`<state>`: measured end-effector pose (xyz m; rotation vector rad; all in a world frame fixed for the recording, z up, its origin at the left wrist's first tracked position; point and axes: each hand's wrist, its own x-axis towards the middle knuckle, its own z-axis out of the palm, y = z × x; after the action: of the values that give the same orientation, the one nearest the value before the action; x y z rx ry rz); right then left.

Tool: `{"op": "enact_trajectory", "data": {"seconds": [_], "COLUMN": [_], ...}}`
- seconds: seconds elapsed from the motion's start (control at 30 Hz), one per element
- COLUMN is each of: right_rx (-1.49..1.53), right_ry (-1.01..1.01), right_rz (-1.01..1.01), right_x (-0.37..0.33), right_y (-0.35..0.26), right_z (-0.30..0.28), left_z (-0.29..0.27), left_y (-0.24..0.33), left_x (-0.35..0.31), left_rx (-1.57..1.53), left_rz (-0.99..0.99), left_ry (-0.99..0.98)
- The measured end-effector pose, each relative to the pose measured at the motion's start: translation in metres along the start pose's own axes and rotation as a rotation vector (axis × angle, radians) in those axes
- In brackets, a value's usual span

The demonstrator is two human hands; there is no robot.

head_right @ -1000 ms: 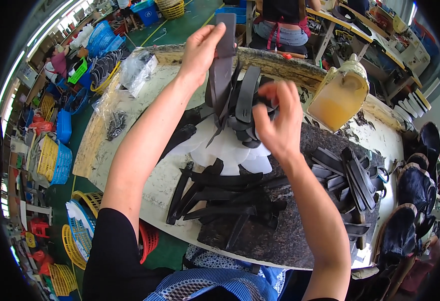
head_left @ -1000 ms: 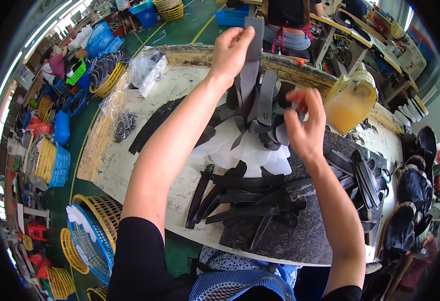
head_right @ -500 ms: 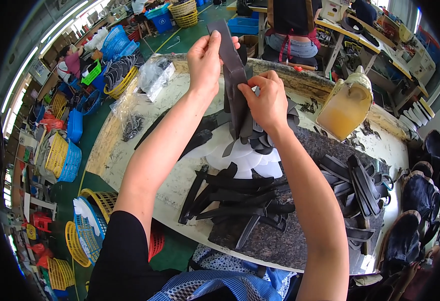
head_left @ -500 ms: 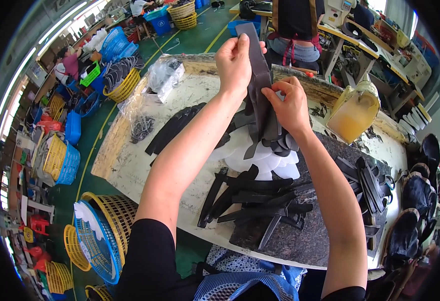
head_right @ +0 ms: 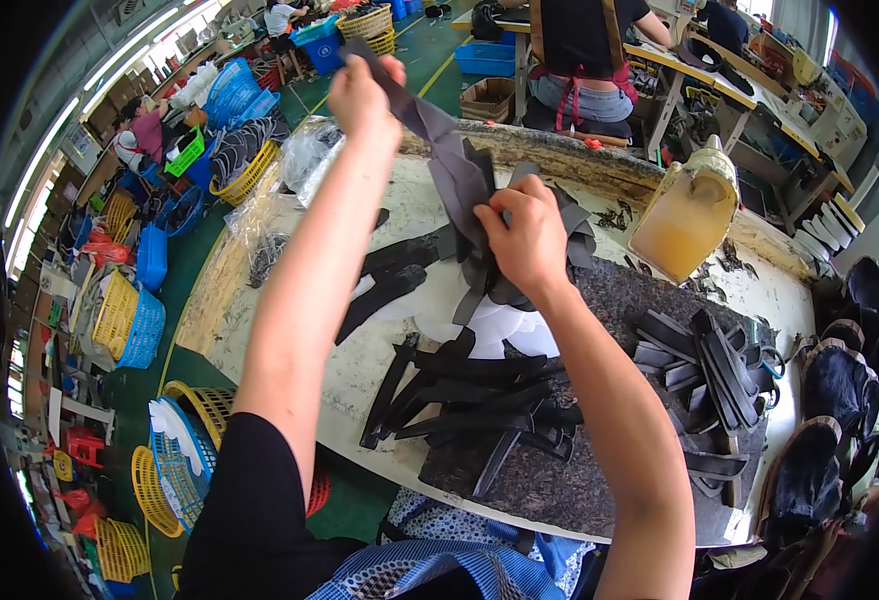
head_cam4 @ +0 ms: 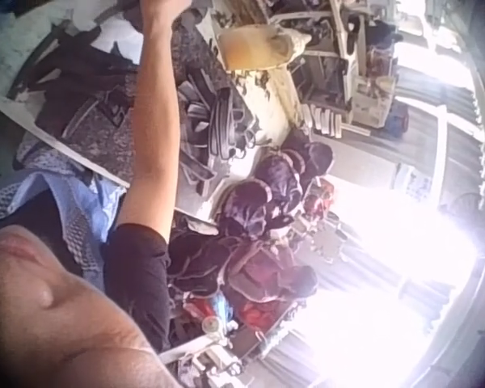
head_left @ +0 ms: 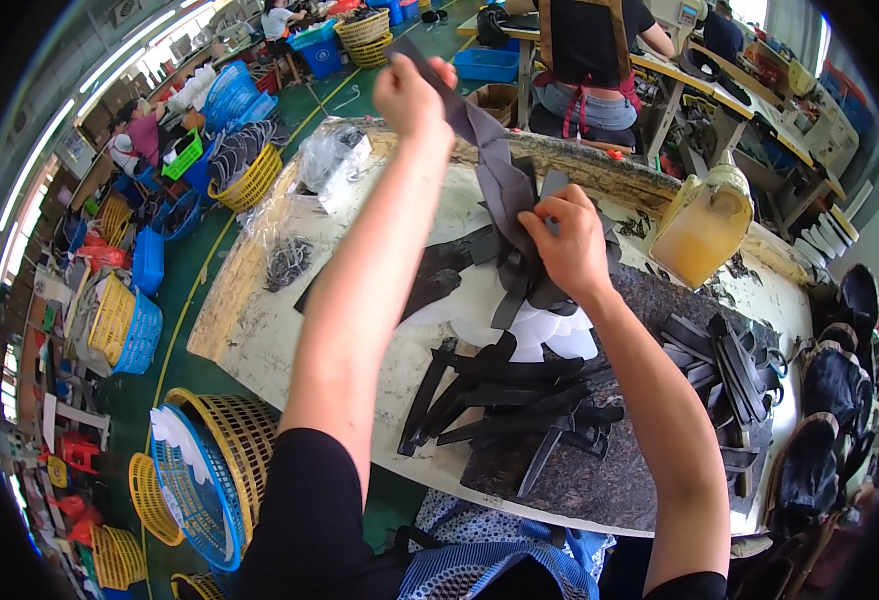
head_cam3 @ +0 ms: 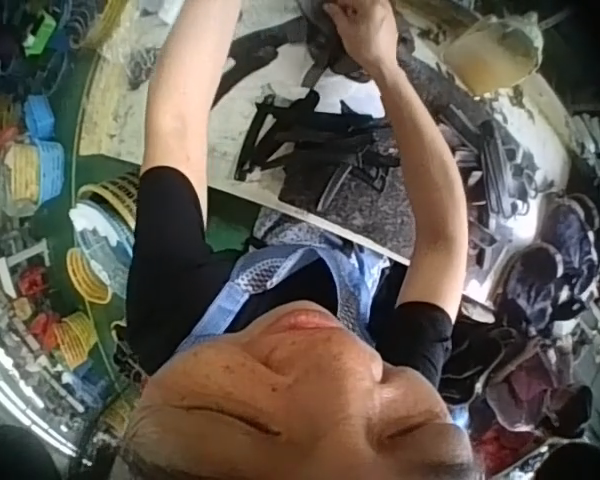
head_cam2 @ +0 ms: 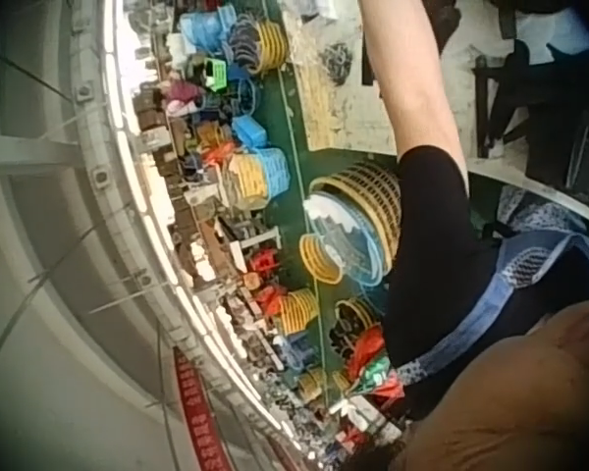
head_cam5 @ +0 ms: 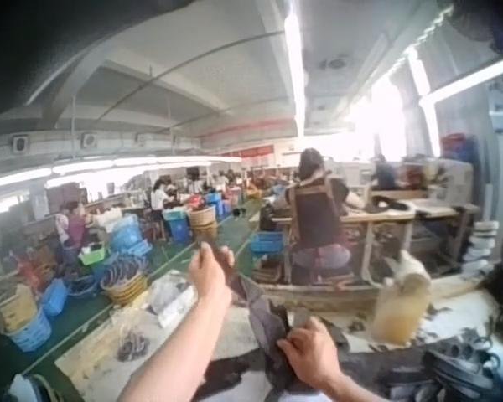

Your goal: Prepare shoe components by hammering and organizing material strips at a factory workbench.

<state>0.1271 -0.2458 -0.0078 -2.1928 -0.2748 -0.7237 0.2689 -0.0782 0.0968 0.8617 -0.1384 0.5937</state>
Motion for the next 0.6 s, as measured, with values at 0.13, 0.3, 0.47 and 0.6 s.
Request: {"op": "enact_trajectory", "data": {"seconds": [0.13,0.3,0.47,0.6], "right_rx": [0.083,0.305,0.336,0.500], "right_ry": [0.011,0.026,0.265,0.145], "right_rz": [0.120,0.300,0.161,0.033], "right_x": [-0.001,0.006,0.024,0.035], "right_y": [0.020,0.040,0.007,-0.049], "right_z": [-0.017,-0.026,-0.047,-0.057], "left_z": [0.000,0.009,0.017,0.034], "left_y": [0.033,0.031,0.043,0.056], "left_x": [0.024,0.001,-0.020,-0.044], "left_rx": [-0.005,-0.114,-0.208,-0.256], "left_rz": [0.064,-0.183,-0.344,-0.467], "left_ry": [-0.088,-0.160,-0.177,-0.265]}}
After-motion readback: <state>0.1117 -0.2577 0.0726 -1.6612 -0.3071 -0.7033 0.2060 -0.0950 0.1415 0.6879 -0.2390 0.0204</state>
